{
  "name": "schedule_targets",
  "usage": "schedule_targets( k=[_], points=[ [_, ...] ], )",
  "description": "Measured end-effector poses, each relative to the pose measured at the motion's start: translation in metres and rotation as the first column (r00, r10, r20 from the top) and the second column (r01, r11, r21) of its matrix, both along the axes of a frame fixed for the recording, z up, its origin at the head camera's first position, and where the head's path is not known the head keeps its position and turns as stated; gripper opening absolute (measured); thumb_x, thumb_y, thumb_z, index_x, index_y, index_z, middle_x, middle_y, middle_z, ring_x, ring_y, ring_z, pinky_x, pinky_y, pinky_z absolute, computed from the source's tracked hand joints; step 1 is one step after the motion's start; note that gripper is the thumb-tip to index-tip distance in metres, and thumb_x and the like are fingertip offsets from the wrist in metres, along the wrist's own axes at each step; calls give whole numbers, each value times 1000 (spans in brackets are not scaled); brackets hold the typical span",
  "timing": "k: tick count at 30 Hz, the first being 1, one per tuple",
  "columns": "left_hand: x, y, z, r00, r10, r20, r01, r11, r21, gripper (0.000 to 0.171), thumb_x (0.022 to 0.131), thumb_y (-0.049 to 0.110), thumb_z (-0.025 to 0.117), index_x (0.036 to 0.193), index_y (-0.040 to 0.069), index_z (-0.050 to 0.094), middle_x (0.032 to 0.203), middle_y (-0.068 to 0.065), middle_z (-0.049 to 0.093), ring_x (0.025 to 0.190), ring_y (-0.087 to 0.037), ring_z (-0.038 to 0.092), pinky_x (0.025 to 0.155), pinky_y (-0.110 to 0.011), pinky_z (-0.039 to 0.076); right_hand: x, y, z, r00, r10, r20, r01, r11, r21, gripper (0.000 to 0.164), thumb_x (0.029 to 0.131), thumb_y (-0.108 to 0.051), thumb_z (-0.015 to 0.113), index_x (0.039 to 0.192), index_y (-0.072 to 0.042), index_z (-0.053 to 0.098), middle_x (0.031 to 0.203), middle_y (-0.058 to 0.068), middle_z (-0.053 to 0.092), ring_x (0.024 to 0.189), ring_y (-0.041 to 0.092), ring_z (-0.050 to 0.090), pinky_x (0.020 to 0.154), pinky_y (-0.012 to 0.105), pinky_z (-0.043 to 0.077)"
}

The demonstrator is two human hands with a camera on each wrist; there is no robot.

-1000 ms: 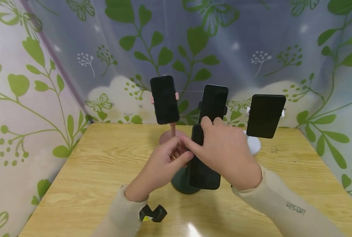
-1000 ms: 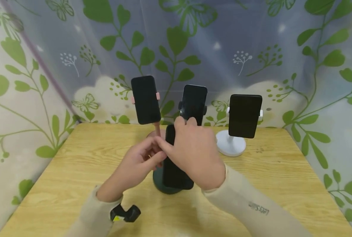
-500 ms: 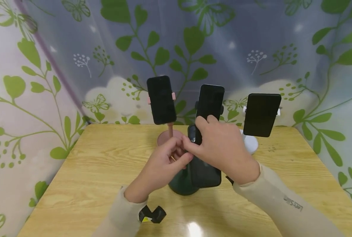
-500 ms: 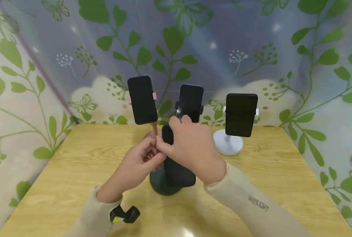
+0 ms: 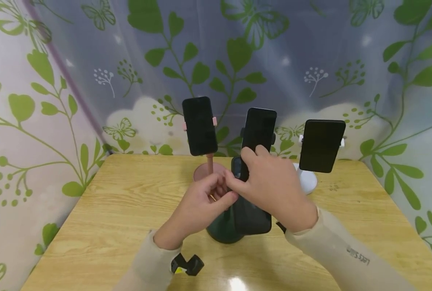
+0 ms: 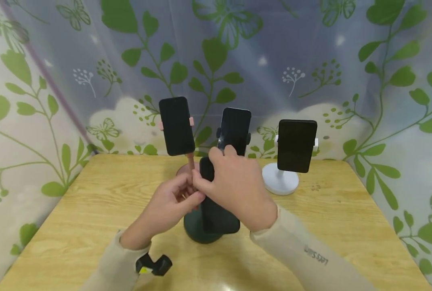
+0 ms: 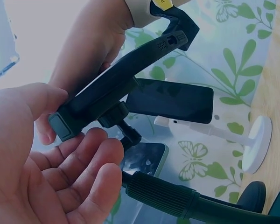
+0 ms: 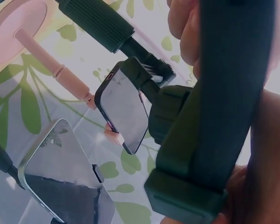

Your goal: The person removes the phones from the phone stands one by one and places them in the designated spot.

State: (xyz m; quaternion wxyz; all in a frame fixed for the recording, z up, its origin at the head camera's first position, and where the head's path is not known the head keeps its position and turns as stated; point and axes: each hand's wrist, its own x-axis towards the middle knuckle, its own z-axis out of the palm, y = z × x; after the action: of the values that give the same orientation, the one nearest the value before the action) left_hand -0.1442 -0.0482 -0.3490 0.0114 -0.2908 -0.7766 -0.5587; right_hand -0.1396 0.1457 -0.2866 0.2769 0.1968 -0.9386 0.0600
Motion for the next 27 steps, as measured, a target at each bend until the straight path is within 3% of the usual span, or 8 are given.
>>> schedule_targets(
  k=[14,27],
  points=[
    [-3,1,-4,998,-70,4,70,996,63,10,102,18,68,97,11,62,83,-1,63,68,-18,62,64,-32,56,0,-3,-3,1000,-20,-5,20,999,-37,44,89,-48,67,74,-14,43,63,2,33,43,18,27,39,30,22],
    [-4,1,-5,996,-82,20,79,992,98,15,102,14,68,89,9,61,76,-3,63,66,-23,67,64,-35,58,1,-3,6,998,-33,57,34,999,-7,40,86,-48,67,74,-15,49,63,2,37,43,18,30,40,30,23]
  ],
)
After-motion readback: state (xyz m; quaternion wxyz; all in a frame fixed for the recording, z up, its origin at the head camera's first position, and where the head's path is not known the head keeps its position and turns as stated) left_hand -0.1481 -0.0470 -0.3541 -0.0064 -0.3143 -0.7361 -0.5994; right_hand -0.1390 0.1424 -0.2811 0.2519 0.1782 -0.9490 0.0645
